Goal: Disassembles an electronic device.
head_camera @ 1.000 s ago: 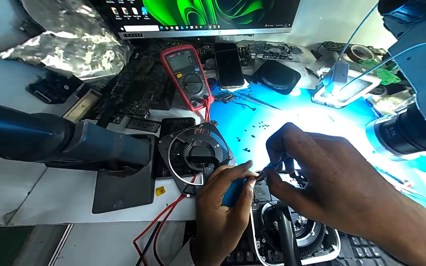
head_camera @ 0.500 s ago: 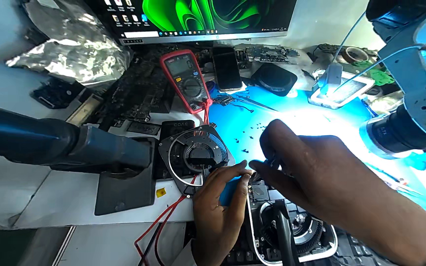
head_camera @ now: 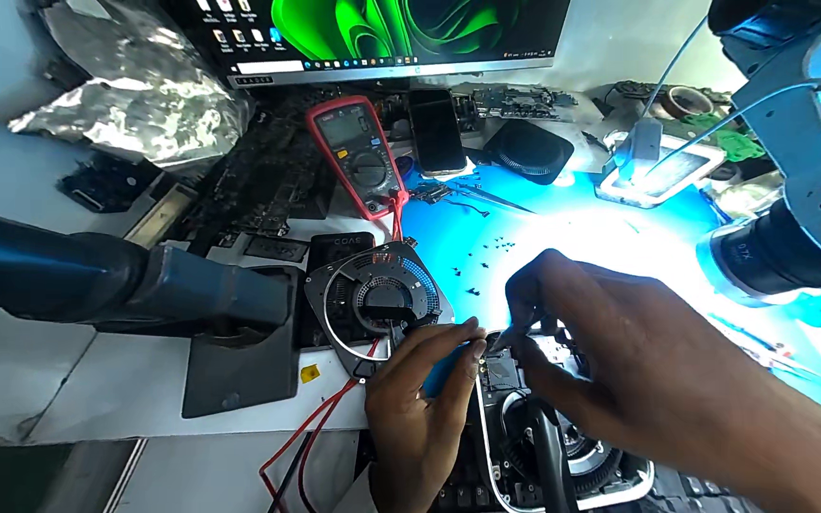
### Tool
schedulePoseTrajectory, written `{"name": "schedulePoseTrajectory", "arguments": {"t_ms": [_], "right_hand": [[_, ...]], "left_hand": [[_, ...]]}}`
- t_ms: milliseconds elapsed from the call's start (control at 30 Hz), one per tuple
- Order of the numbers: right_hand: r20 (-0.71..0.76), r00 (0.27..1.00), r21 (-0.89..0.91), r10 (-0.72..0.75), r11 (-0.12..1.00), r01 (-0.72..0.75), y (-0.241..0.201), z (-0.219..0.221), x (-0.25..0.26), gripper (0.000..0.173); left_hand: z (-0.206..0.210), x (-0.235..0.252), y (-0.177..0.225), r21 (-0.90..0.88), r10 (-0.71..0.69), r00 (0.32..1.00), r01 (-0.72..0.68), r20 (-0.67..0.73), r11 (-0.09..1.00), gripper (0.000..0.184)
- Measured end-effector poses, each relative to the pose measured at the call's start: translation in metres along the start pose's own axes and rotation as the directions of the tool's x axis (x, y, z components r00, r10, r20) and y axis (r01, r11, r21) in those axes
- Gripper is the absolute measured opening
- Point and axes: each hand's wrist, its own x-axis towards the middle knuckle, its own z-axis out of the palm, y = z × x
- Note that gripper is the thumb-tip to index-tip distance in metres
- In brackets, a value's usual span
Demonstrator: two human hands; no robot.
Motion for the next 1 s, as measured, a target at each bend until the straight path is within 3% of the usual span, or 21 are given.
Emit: {"name": "schedulePoseTrajectory", "arguments": {"t_ms": [67,167,433,767,1000], "right_hand": [[0.005,0.999,0.019,0.037,0.999,-0.037,-0.001,0.0,-0.002,0.027],[-0.065,0.994,0.027,0.093,0.995,-0.091,0.001,0.006,-0.007,0.019],[-0.222,0.952,0.257,0.21,0.955,-0.151,0.006,0.0,-0.031,0.025],[-0.319,0.915,0.34,0.246,0.931,-0.131,0.004,0.005,-0.037,0.026],[-0.444,0.855,0.369,0.267,0.924,-0.097,0.0,0.028,-0.066,0.027]], "left_hand": [[0.0,0.0,0.001,-0.002,-0.002,1.0,0.002,-0.003,1.0,0.017],[0.0,0.0,0.002,-0.01,-0.017,1.0,0.017,0.012,1.0,0.016],[-0.001,0.001,0.0,0.009,0.006,0.997,-0.007,0.082,1.0,0.014],[-0.001,0.001,-0.001,0.022,0.013,0.997,-0.015,0.082,1.0,0.013],[0.001,-0.001,0.002,0.07,-0.005,1.0,0.004,0.005,0.998,0.011]]}}
